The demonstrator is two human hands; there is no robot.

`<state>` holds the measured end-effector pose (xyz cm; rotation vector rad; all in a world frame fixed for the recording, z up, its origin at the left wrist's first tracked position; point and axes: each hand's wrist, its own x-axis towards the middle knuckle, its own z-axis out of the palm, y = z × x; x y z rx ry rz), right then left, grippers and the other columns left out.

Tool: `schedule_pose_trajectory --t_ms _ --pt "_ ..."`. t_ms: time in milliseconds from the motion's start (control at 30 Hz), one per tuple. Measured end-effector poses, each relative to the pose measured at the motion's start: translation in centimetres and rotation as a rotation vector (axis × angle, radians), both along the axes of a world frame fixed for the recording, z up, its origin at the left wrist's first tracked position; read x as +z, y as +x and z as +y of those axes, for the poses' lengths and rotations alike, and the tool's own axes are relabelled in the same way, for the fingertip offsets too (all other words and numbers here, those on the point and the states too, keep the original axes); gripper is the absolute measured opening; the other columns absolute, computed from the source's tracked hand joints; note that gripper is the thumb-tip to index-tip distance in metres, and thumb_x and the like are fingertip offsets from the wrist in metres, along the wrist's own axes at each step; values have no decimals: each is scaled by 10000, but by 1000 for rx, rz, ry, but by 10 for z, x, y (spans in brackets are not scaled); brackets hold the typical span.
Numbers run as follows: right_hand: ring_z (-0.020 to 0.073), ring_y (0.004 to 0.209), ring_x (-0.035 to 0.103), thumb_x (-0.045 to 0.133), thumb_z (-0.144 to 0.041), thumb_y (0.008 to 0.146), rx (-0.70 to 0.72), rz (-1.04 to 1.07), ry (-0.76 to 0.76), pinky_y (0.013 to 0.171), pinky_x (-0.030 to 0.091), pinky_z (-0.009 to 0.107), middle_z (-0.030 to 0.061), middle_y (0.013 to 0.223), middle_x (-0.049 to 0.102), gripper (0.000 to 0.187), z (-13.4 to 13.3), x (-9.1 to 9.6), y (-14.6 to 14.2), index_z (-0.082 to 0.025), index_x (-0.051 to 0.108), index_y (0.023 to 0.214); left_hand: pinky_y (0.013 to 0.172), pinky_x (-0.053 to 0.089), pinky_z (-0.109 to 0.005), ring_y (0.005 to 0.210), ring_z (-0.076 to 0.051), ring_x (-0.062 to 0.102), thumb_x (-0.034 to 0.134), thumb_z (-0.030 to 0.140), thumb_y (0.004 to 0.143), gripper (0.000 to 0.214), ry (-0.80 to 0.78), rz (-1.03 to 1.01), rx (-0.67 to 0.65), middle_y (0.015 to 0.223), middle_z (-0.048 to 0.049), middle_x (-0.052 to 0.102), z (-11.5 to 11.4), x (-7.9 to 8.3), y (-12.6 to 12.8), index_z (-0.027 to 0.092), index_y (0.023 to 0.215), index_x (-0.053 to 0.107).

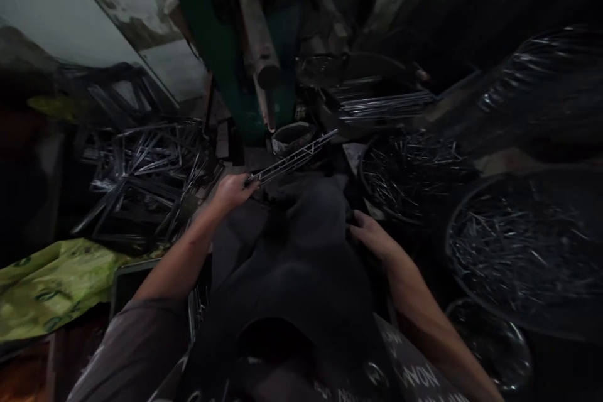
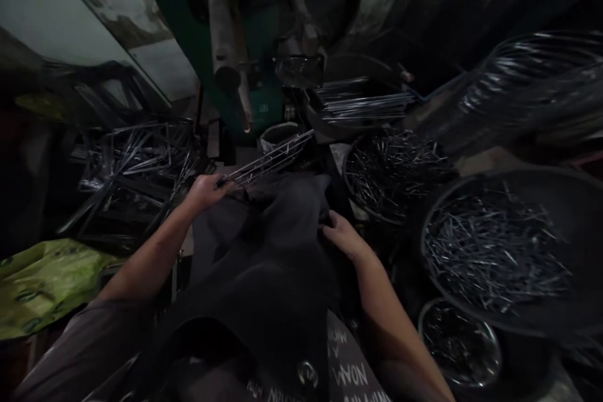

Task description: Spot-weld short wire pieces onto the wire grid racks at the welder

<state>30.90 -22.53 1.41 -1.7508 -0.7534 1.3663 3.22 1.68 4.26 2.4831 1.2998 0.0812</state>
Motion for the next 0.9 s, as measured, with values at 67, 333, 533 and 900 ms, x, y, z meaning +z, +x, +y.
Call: schedule_pose_trajectory --t_ms 67,333,533,900 --pt "208 844 597 628 -358 645 -58 -129 6 770 482 334 46 903 640 345 -5 -7 -3 -183 530 926 570 328 -257 612 -164 555 503 463 821 379 14 -7 2 636 -73 628 -1 -2 -2 133 792 688" --pt "260 904 574 506 -465 790 -190 -677 -83 828 441 398 130 969 613 344 -26 -20 -37 -175 526 974 587 343 -255 651 -174 589 498 451 837 373 35 59 -5 694 -93 665 -4 0 1 132 804 690" --pt "249 821 563 412 -396 846 -166 -940 160 773 453 392 118 865 611 285 -31 -19 -45 -174 590 863 655 390 -241 784 -182 629 461 449 868 364 5 154 -38 821 -86 704 -11 9 8 166 890 687" --pt "239 920 594 344 -281 869 -28 -1041 338 803 495 394 120 1036 614 370 -47 -38 -43 -167 603 1107 686 410 -254 823 -197 641 424 480 883 404 -10 188 -15 841 -90 704 -14 12 4 174 897 687"
